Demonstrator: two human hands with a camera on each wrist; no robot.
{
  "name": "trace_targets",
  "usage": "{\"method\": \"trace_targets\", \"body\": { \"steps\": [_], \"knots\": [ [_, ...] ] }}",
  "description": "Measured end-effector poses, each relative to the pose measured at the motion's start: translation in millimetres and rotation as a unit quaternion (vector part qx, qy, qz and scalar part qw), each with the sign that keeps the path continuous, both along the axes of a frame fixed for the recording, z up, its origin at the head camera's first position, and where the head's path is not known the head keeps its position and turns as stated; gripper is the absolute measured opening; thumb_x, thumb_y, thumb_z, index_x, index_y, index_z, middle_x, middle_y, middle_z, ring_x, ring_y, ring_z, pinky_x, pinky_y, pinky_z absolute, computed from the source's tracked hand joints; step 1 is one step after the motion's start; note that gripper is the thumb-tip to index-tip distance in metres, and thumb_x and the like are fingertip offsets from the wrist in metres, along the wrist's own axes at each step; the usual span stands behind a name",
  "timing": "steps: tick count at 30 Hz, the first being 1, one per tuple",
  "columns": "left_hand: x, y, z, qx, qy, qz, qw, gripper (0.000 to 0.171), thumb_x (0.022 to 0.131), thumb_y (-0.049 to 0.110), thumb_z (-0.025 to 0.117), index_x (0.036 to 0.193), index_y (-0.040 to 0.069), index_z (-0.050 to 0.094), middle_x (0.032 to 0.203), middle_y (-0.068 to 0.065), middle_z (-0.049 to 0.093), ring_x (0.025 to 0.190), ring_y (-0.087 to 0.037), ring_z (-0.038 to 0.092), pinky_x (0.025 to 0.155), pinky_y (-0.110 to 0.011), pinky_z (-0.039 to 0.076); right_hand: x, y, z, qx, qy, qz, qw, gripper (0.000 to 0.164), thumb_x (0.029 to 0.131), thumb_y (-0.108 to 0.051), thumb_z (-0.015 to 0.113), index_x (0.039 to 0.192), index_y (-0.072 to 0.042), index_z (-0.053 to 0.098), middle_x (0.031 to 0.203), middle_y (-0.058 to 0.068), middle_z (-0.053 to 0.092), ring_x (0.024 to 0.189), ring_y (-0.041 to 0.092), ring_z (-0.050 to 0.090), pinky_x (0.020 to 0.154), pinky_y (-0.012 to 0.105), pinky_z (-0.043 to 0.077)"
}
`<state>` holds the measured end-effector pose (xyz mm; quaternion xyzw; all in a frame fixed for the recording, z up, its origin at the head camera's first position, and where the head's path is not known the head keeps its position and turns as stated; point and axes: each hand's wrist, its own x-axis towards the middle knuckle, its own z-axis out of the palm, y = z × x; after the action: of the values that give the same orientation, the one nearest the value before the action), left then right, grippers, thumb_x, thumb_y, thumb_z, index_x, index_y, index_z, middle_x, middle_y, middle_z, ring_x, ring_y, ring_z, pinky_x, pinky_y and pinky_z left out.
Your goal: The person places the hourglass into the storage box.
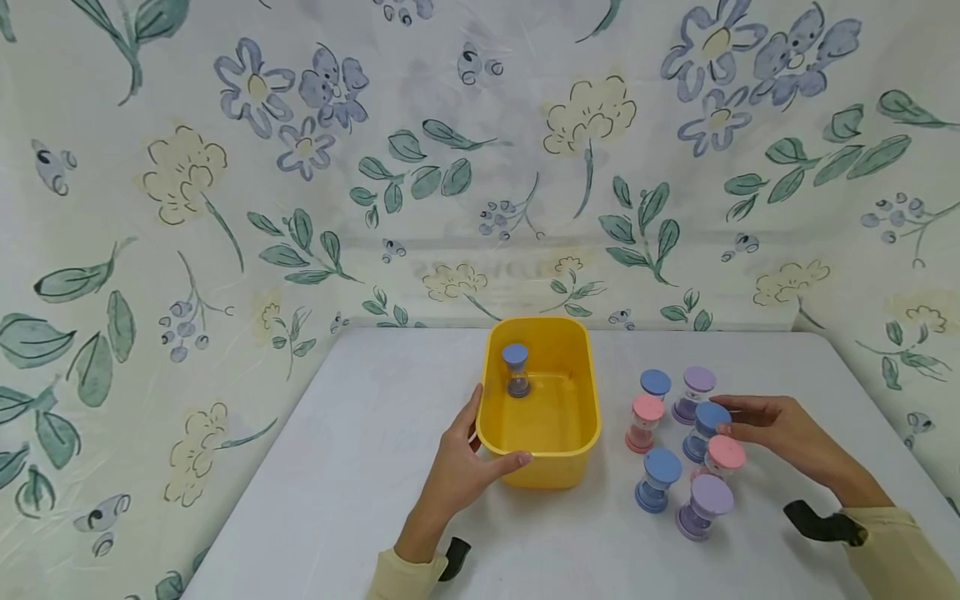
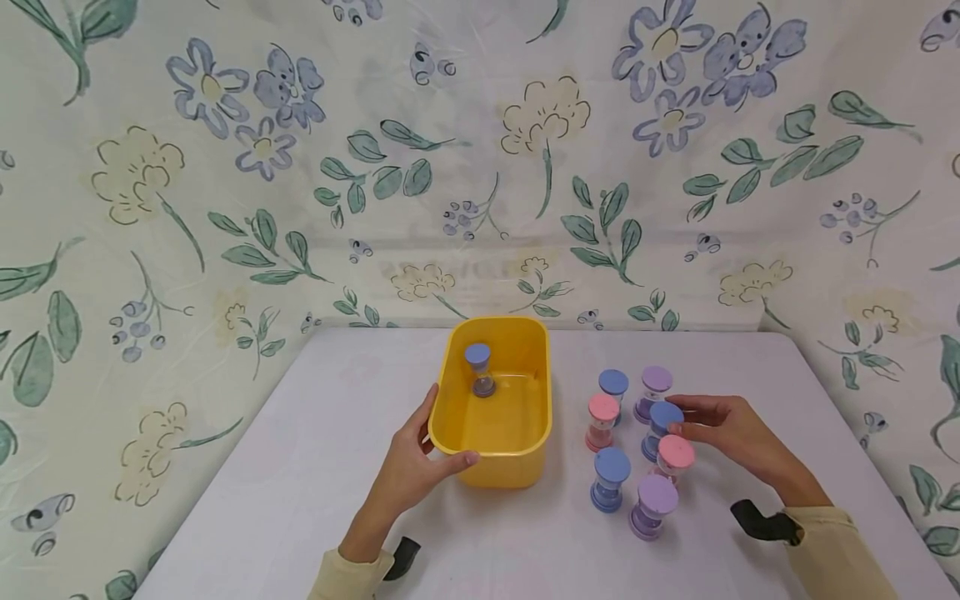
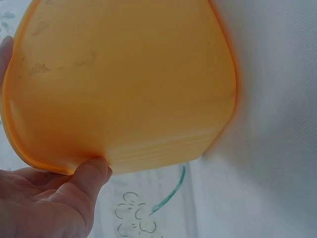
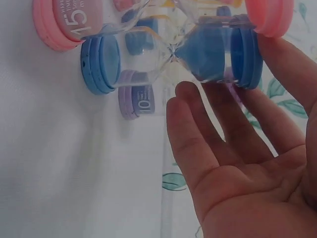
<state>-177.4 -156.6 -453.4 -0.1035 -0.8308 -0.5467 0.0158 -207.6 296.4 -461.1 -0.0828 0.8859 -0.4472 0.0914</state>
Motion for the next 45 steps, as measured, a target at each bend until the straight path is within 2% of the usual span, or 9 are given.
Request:
{"method": "trace_targets", "body": {
  "steps": [6, 14, 17, 19, 22, 26, 32, 36, 45],
  "knots": [
    [-0.1, -1.2, -0.4, 0.008, 0.0, -0.003, 1.0, 0.113, 0.079, 0.044, 0.089, 0.167, 0.019, 0.021, 0.171, 0.001, 0.031, 0.154, -0.026, 0.041, 0.122, -0.049, 0.04, -0.3, -0.3, -2.1, 0.003, 0.015, 0.001, 1.0, 0.054, 0.1, -0.027, 0.069, 0.144, 0.002, 0.058, 0.145, 0.028, 0.06, 0.1, -0.023, 0.055, 0.083, 0.015, 0.059],
    [-0.8, -1.1, -0.9, 0.008, 0.001, -0.005, 1.0, 0.114, 0.079, 0.045, 0.089, 0.167, 0.019, 0.021, 0.171, 0.001, 0.031, 0.154, -0.026, 0.04, 0.122, -0.049, 0.04, 2.8, 1.8, -5.5, 0.03, 0.075, -0.031, 0.996, 0.052, 0.097, -0.03, 0.074, 0.139, 0.0, 0.063, 0.135, 0.021, 0.069, 0.101, -0.029, 0.047, 0.082, 0.011, 0.057],
    [-0.9, -1.1, -1.0, 0.004, 0.001, -0.003, 1.0, 0.114, 0.079, 0.046, 0.089, 0.167, 0.02, 0.021, 0.171, 0.002, 0.031, 0.154, -0.026, 0.04, 0.122, -0.048, 0.041, 4.6, 5.3, -4.1, 0.021, 0.106, -0.042, 0.993, 0.049, 0.097, -0.028, 0.074, 0.135, 0.0, 0.065, 0.122, -0.005, 0.075, 0.101, -0.029, 0.049, 0.082, 0.005, 0.053],
    [-0.9, -1.0, -0.7, 0.003, 0.001, -0.002, 1.0, 0.114, 0.079, 0.046, 0.089, 0.167, 0.02, 0.021, 0.171, 0.002, 0.031, 0.154, -0.025, 0.04, 0.122, -0.048, 0.041, 5.6, 7.8, -1.5, 0.009, 0.123, -0.048, 0.991, 0.045, 0.097, -0.026, 0.074, 0.133, 0.0, 0.066, 0.114, -0.023, 0.071, 0.1, -0.026, 0.053, 0.081, 0.003, 0.05],
    [-0.9, -1.0, -0.4, 0.003, 0.0, -0.002, 1.0, 0.114, 0.079, 0.046, 0.089, 0.167, 0.02, 0.021, 0.171, 0.001, 0.031, 0.154, -0.025, 0.041, 0.122, -0.048, 0.041, 6.5, 10.7, 2.7, -0.01, 0.136, -0.045, 0.99, 0.044, 0.097, -0.023, 0.075, 0.132, 0.001, 0.066, 0.107, -0.038, 0.064, 0.099, -0.017, 0.062, 0.08, 0.003, 0.051],
    [-0.8, -1.1, -0.6, 0.003, 0.001, -0.003, 1.0, 0.114, 0.079, 0.046, 0.089, 0.167, 0.019, 0.021, 0.17, 0.001, 0.032, 0.154, -0.026, 0.041, 0.122, -0.049, 0.04, 6.9, 12.0, 7.7, -0.021, 0.141, -0.045, 0.989, 0.043, 0.096, -0.021, 0.075, 0.131, 0.002, 0.066, 0.107, -0.037, 0.064, 0.098, -0.012, 0.067, 0.079, 0.005, 0.054],
    [-0.1, -0.8, 0.1, 0.003, -0.002, -0.002, 1.0, 0.114, 0.079, 0.047, 0.089, 0.167, 0.019, 0.021, 0.171, 0.001, 0.031, 0.154, -0.026, 0.04, 0.122, -0.049, 0.04, 6.7, 13.5, 17.3, -0.025, 0.15, -0.045, 0.987, 0.041, 0.097, -0.018, 0.074, 0.131, 0.003, 0.066, 0.107, -0.037, 0.066, 0.098, -0.011, 0.067, 0.079, 0.005, 0.054],
    [0.1, -1.0, 0.3, 0.004, -0.004, -0.002, 1.0, 0.114, 0.079, 0.046, 0.089, 0.167, 0.019, 0.021, 0.171, 0.0, 0.031, 0.155, -0.026, 0.039, 0.122, -0.049, 0.04, 5.5, 14.8, 23.8, -0.025, 0.166, -0.043, 0.985, 0.038, 0.097, -0.013, 0.073, 0.13, 0.002, 0.066, 0.107, -0.036, 0.067, 0.096, -0.017, 0.064, 0.079, 0.004, 0.054],
    [-0.6, -0.9, 0.1, 0.007, 0.0, -0.007, 1.0, 0.114, 0.079, 0.046, 0.089, 0.167, 0.019, 0.02, 0.171, 0.0, 0.03, 0.155, -0.026, 0.04, 0.122, -0.048, 0.04, 5.1, 12.7, 38.5, -0.01, 0.178, -0.059, 0.982, 0.04, 0.096, -0.016, 0.074, 0.129, 0.005, 0.065, 0.105, -0.042, 0.061, 0.094, -0.021, 0.061, 0.078, 0.001, 0.051]
  ]
}}
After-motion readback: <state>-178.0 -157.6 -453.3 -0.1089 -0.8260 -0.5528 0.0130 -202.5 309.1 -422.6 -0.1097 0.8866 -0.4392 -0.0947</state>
